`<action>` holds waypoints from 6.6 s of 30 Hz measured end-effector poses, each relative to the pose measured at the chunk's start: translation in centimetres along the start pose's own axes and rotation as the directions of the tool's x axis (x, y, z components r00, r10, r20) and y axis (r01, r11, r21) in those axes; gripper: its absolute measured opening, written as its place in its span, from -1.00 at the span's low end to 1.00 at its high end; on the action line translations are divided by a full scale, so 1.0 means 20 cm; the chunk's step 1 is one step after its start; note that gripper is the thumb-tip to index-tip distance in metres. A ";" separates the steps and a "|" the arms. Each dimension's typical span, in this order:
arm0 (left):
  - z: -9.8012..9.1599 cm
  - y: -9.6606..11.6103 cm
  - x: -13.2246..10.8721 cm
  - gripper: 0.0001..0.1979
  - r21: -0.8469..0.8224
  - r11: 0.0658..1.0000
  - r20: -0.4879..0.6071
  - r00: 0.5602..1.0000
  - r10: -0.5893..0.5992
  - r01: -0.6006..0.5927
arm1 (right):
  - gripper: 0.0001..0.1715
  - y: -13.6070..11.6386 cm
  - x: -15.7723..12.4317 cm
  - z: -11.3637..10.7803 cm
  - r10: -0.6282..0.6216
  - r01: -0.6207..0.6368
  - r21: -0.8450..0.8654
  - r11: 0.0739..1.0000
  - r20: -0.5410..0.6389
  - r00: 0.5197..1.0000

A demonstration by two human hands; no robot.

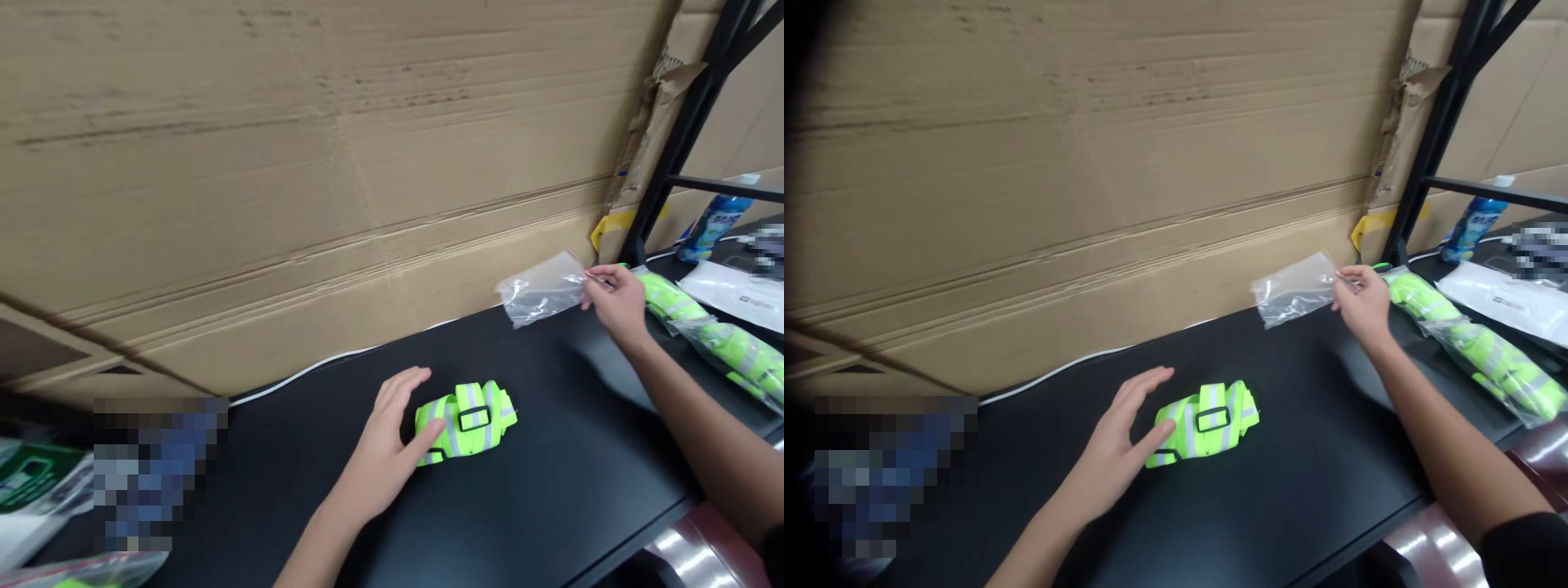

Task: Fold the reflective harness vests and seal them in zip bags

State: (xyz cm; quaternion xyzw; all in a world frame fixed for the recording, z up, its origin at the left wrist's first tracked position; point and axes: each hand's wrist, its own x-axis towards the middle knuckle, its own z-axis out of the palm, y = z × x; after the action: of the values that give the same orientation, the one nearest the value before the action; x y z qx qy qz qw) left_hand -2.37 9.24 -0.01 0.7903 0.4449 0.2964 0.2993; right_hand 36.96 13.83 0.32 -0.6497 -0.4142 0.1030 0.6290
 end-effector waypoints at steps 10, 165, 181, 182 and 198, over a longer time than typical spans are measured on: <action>-0.01 -0.10 -0.12 -0.32 0.155 0.987 0.202 0.979 0.016 -0.048 | -0.73 0.06 0.02 -0.04 -0.256 0.243 -0.394 0.887 0.020 0.966; 0.05 0.14 -0.37 -0.61 0.152 0.988 0.006 1.000 0.028 -0.029 | -0.82 -0.40 -1.00 0.09 -0.477 0.856 0.031 0.516 0.840 0.258; 0.19 0.25 -0.65 -0.50 0.237 0.970 0.034 0.997 -0.067 0.057 | -0.16 -0.27 -1.23 -0.20 -0.246 0.528 -0.032 0.849 0.860 0.447; 0.20 0.25 -0.64 -0.52 0.236 0.971 0.013 0.999 -0.051 0.047 | -0.09 -0.26 -1.23 -0.19 -0.198 0.474 -0.071 0.878 0.847 0.494; 0.22 0.17 -0.64 -0.31 -0.580 0.812 -0.576 0.740 -0.348 -0.069 | -0.37 -0.33 -1.19 -0.17 -0.163 0.421 -0.050 0.906 0.875 0.455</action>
State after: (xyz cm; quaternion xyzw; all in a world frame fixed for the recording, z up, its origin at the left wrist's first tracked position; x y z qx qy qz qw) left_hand -2.86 -4.28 -2.93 0.4708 0.4734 0.6485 0.3656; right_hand 21.30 -5.42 -2.34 -0.5073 -0.7848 0.2438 0.2592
